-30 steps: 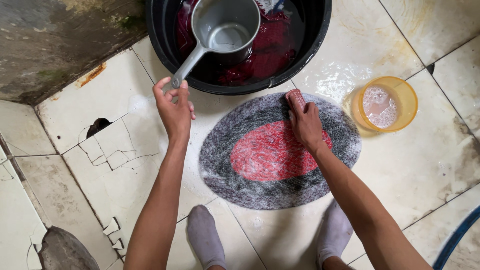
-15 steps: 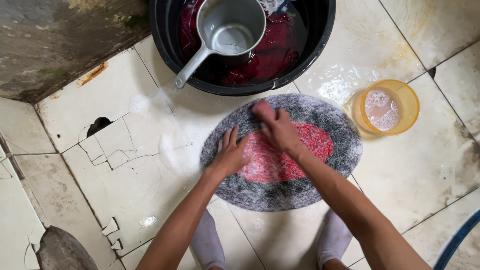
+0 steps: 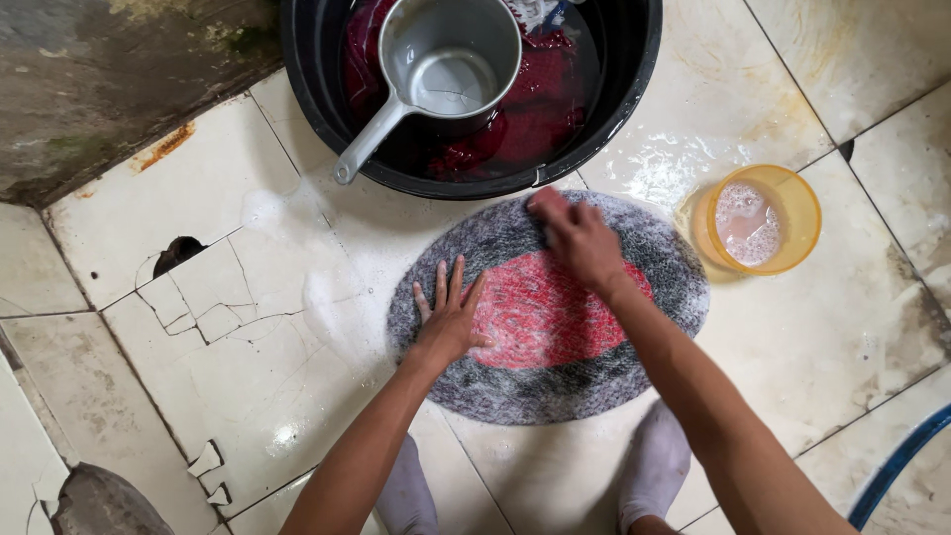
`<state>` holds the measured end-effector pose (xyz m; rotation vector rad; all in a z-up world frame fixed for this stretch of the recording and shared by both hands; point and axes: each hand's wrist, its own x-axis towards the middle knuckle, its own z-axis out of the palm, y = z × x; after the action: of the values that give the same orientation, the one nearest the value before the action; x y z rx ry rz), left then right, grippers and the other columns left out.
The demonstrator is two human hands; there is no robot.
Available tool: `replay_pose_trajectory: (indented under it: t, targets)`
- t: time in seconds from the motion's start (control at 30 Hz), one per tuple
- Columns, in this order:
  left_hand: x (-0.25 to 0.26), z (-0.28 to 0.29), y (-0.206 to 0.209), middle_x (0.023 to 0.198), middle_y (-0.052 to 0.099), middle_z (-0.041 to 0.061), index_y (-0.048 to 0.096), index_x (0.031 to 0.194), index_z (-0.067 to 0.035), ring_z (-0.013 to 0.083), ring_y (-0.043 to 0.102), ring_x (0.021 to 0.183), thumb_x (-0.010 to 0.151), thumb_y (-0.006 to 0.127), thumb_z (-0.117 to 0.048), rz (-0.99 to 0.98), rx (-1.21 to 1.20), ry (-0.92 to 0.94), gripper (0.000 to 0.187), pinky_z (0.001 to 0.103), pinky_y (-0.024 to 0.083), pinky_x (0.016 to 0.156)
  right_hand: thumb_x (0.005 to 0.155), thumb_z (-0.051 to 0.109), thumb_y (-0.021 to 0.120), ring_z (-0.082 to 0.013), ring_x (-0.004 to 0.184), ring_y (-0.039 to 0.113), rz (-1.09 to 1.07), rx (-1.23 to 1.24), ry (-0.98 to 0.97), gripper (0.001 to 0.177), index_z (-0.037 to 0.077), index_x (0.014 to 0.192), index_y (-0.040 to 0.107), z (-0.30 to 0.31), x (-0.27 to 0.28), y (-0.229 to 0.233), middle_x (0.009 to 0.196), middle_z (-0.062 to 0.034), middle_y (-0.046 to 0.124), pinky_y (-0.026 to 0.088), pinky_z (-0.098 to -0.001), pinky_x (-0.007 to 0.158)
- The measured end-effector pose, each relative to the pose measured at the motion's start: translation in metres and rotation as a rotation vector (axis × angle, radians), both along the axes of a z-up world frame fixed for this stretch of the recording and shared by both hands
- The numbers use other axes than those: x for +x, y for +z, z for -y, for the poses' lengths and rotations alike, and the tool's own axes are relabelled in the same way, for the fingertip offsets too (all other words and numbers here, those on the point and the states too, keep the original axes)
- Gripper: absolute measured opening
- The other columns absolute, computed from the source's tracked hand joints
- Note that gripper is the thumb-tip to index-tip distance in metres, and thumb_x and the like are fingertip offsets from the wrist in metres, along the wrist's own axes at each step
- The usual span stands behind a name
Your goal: The person washes a mat by applying soap and water, then rubbing the surface with a brush and their hands.
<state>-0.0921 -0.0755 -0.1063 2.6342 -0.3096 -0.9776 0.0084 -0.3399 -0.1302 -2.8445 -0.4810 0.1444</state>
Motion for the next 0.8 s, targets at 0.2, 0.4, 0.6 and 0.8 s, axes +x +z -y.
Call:
replay_pose_trajectory:
  t: [0.2,0.4,0.6,0.8]
  targets:
    - [-0.003,-0.005,0.003,0.17,-0.024,0.014,0.003,0.164,-0.029,0.0388,-0.025,0.155,0.077,0.08,-0.059,0.043,-0.018,-0.025,0.12,0.077,-0.009,0.116,0.108,0.034,0.055,-0.0289,0.084,0.059,0.013,0.003,-0.314,0.05,0.036,0.157,0.046,0.039,0.011,0.013,0.106,-0.0181,0.057,0.058,-0.0415,0.068]
    - [-0.02,0.006,-0.002,0.166,-0.027,0.022,-0.002,0.168,-0.02,0.0462,-0.027,0.151,0.082,0.072,-0.062,0.017,0.029,-0.032,0.121,0.081,-0.01,0.11,0.102,0.033,0.057,-0.0257,0.086,0.06,-0.151,0.273,-0.067,0.042,0.042,0.143,0.059,-0.027,-0.023,0.029,0.109,-0.0137,0.055,0.061,-0.0376,0.073]
    - [-0.032,0.015,-0.011,0.168,-0.029,0.027,0.004,0.164,-0.013,0.0514,-0.033,0.152,0.093,0.064,-0.066,-0.118,0.115,-0.089,0.106,0.085,-0.011,0.11,0.098,0.043,0.062,-0.0322,0.093,0.063,-0.021,0.159,0.262,0.049,0.035,0.146,0.057,-0.107,-0.047,0.008,0.104,-0.0185,0.057,0.061,-0.0429,0.069]
    - [-0.035,0.012,-0.009,0.166,-0.03,0.022,-0.009,0.165,-0.022,0.0477,-0.03,0.151,0.086,0.066,-0.065,-0.035,0.041,-0.037,0.118,0.083,-0.011,0.11,0.102,0.041,0.058,-0.0275,0.093,0.062,0.179,0.094,0.299,0.043,0.039,0.144,0.06,-0.064,-0.028,-0.018,0.107,-0.0135,0.06,0.063,-0.0419,0.073]
